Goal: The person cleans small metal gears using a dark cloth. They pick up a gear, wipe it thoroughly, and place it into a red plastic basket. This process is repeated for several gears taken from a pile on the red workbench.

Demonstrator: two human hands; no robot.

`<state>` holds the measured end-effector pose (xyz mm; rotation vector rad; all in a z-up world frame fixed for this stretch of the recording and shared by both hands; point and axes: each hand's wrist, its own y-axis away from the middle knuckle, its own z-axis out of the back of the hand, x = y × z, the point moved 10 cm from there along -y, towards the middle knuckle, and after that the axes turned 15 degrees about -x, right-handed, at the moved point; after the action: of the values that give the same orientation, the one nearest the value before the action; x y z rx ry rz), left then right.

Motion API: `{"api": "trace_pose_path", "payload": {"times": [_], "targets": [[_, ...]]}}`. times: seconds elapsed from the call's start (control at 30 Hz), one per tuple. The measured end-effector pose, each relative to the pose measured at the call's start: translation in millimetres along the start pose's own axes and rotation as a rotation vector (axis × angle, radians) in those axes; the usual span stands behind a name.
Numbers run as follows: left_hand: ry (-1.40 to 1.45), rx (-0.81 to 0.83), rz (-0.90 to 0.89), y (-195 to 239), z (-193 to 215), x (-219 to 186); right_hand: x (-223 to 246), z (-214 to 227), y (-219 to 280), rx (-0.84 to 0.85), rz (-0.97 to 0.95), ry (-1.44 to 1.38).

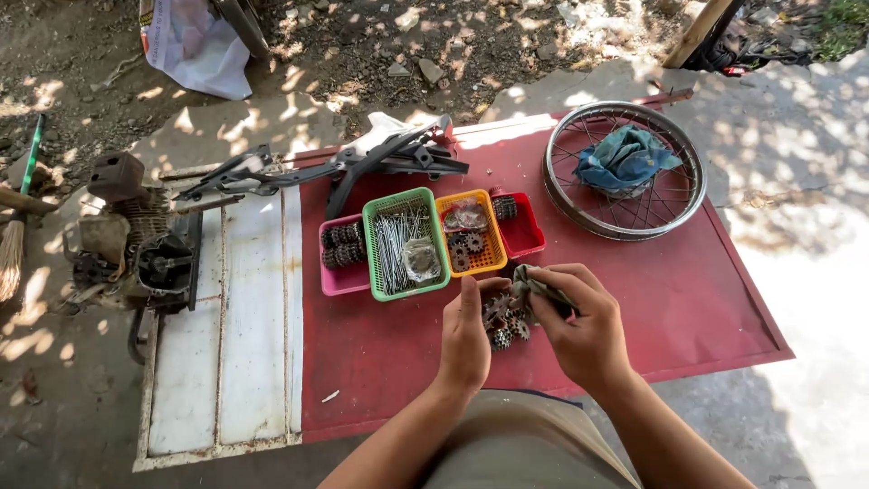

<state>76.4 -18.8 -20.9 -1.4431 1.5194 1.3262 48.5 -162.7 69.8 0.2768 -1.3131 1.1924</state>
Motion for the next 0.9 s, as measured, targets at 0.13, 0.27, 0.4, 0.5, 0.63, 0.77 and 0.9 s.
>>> {"api": "trace_pose_path", "payload": {"times": [0.13, 0.27, 0.4, 0.5, 0.63, 0.77, 0.9], "targets": [[-0.023, 0.021, -0.097, 7.9, 1.0, -1.0, 8.8, -1.3, 7.7, 0.074, -0.002, 0.002], [-0.29, 0.055, -0.336, 24.5, 1.6, -30.8, -5.6, -19.2, 13.9, 0.315, -0.088, 0.034], [-0.55, 0.07, -0.574, 37.6, -6.5, -49.7, -2.9, -28.2, 7.1, 0.405, -0.093, 0.052], [-0.445, 0.065, -0.498, 32.1, -5.0, -51.7, -4.0, -23.6, -10.5, 0.307, -0.045, 0.036], [-0.381, 0.002, -0.483, 24.3, 3.1, -53.6, -0.7, -5.7, -11.7, 0.231, -0.068, 0.036], [-0.429, 0.03, -0.507, 26.8, 1.3, -49.5, 4.6, -22.4, 4.4, 0.333, 0.033, 0.059], [-0.436, 0.037, -0.544, 35.3, -5.5, -53.7, -13.8, -22.8, -15.9, 0.183, 0.041, 0.093]]}}
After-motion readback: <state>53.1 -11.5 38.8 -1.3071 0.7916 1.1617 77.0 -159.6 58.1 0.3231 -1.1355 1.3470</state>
